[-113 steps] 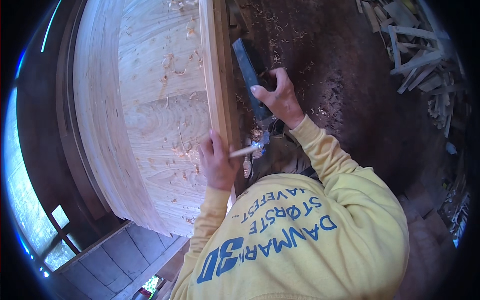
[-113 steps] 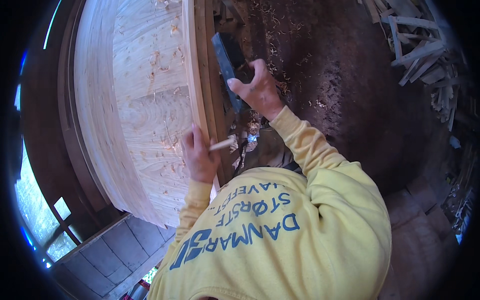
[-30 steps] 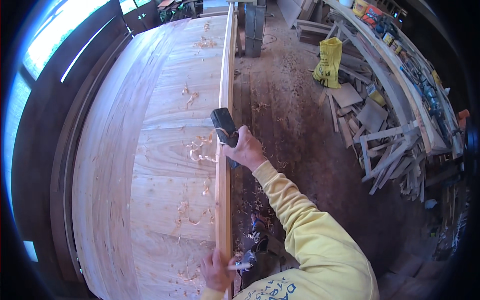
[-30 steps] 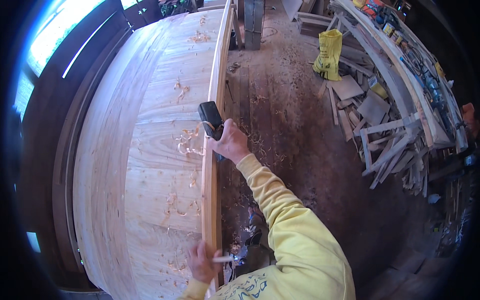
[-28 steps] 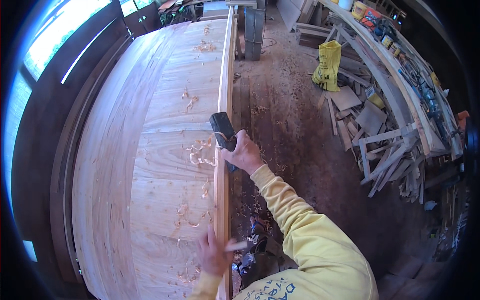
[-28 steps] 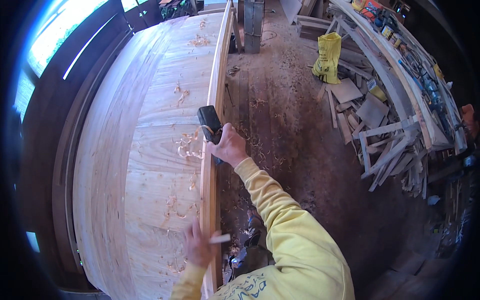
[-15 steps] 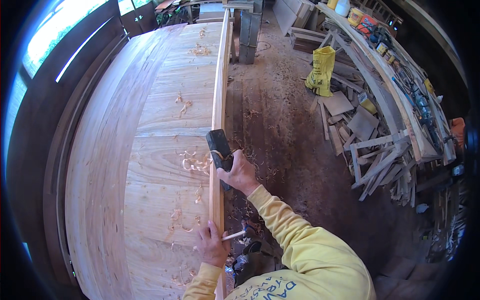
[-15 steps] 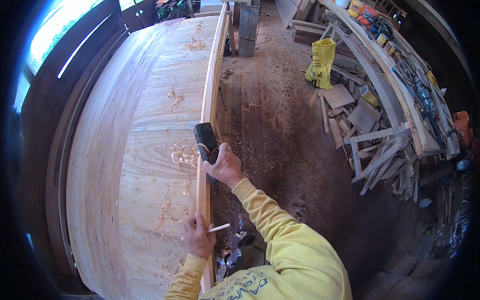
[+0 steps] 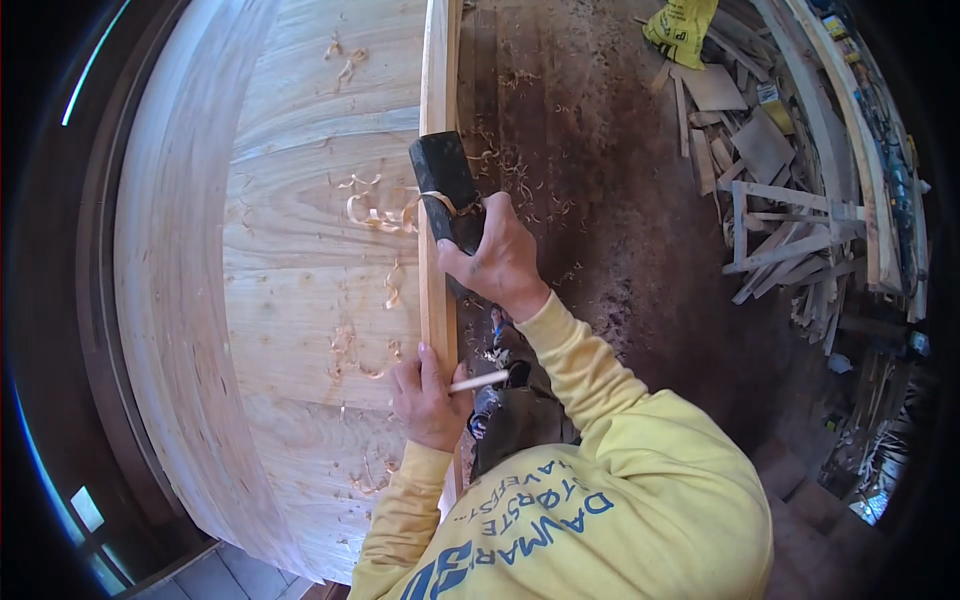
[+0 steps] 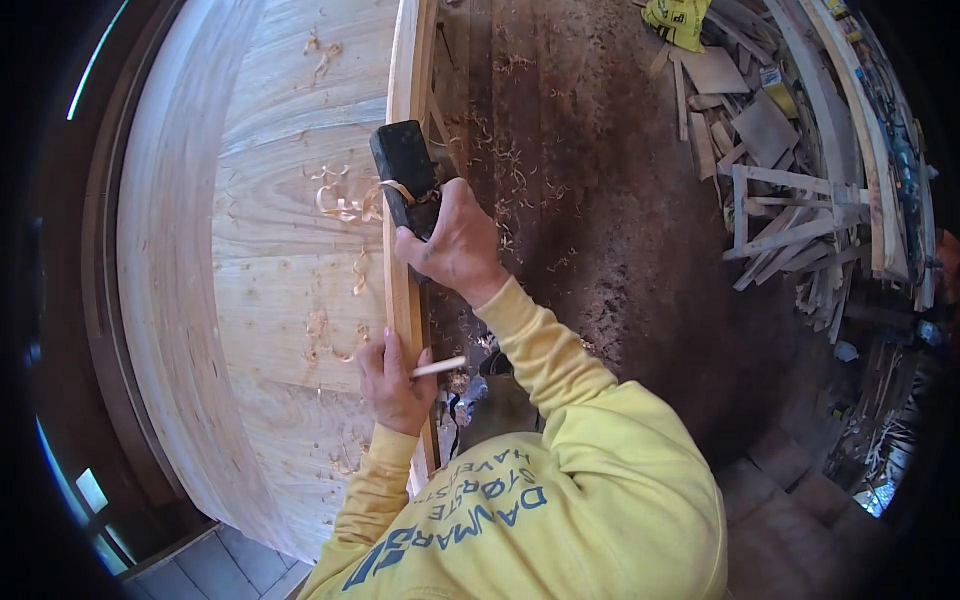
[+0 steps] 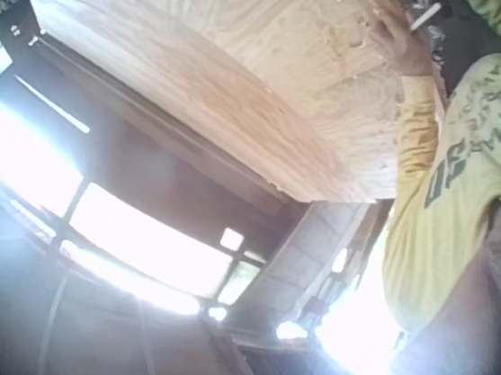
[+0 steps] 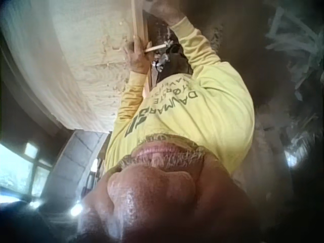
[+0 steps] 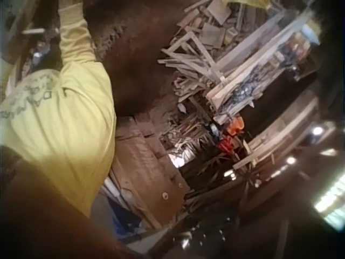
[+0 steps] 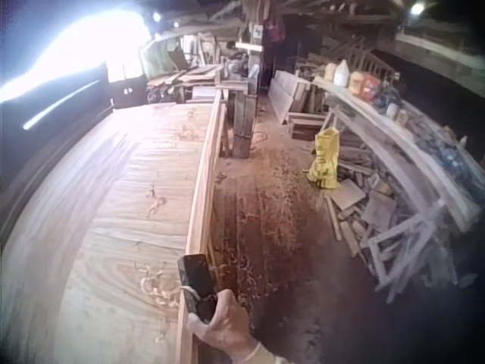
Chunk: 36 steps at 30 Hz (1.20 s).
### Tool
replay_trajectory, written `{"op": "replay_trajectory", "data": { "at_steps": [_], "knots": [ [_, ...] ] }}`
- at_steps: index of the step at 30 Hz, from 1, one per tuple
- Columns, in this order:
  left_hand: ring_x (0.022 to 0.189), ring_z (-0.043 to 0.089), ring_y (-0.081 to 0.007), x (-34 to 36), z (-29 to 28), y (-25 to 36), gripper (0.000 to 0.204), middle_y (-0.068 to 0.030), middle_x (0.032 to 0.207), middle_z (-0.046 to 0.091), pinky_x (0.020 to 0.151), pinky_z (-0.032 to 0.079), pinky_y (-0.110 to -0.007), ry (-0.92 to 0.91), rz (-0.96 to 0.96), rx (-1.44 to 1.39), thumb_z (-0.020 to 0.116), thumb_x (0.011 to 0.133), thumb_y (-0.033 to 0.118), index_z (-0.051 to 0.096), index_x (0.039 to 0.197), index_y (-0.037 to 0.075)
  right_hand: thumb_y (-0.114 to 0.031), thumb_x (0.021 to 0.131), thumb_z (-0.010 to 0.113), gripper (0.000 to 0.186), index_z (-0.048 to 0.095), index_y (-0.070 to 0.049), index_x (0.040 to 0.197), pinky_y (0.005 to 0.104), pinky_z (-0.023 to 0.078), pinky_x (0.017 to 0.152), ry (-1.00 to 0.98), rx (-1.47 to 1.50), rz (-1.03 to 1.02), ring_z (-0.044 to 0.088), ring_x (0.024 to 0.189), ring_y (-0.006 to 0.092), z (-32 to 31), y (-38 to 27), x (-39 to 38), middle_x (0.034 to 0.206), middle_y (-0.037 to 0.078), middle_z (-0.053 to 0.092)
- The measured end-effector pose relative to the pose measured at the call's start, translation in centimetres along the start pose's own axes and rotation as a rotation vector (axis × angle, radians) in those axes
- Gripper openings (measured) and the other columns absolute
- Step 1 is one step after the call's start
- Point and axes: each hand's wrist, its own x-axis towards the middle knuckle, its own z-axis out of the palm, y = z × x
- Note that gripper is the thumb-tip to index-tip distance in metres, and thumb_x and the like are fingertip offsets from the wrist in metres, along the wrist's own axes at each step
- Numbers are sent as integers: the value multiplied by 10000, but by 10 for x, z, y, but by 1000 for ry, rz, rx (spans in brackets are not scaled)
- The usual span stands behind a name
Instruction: The person is using a hand plane to shave shavings from a wooden board. They move the tool across the surface of the wood and occasionally clear away wood shavings with their hands.
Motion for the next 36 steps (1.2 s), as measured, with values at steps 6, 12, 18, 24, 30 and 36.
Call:
{"op": "replay_trajectory", "data": {
  "at_steps": [6, 12, 18, 24, 30, 36],
  "knots": [
    [954, 613, -401, -10, 1, -2, 670, -203, 1073, 620, 797, 529, -499, -11, -2, -17, 853, 866, 188, 603, 1437, -60, -549, 742, 859, 847, 625, 124, 1199, 461, 615, 845, 113, 52, 123, 762, 906, 397, 6, 66, 234, 1026, 307, 757],
    [942, 627, -388, -23, -11, -10, 651, -190, 1063, 628, 775, 539, -486, -9, -100, 25, 885, 849, 211, 637, 1394, -45, -541, 772, 838, 774, 620, 77, 1183, 510, 569, 994, 98, -142, 0, 731, 1108, 480, 42, 42, 248, 1134, 315, 746],
    [938, 627, -382, -3, -2, -7, 685, -173, 1051, 621, 787, 536, -482, 66, -32, -14, 899, 850, 256, 623, 1414, -18, -428, 802, 874, 658, 559, 35, 1148, 504, 586, 797, 153, 49, -103, 720, 920, 467, 16, 4, 45, 1014, 307, 698],
    [918, 619, -391, -1, 2, -5, 681, -185, 1038, 620, 781, 532, -486, 25, -22, -22, 890, 859, 267, 629, 1406, -44, -319, 712, 892, 639, 540, -16, 1151, 495, 548, 757, 20, 12, -199, 652, 884, 412, -6, 10, -76, 993, 196, 583],
    [872, 605, -393, -7, -4, -5, 632, -194, 1001, 620, 721, 511, -504, 20, -11, -21, 844, 903, 304, 649, 1353, -95, -401, 783, 832, 592, 533, 5, 1092, 520, 590, 815, 137, 3, -1, 719, 934, 475, 8, 18, 125, 1045, 285, 694],
    [887, 600, -382, -9, -3, -8, 676, -206, 1021, 617, 728, 519, -497, -6, -8, -51, 855, 854, 265, 628, 1388, -83, -481, 777, 832, 701, 705, 63, 1200, 444, 617, 859, 40, -108, 92, 784, 1009, 383, -9, 5, 371, 1186, 304, 763]
  ]
}}
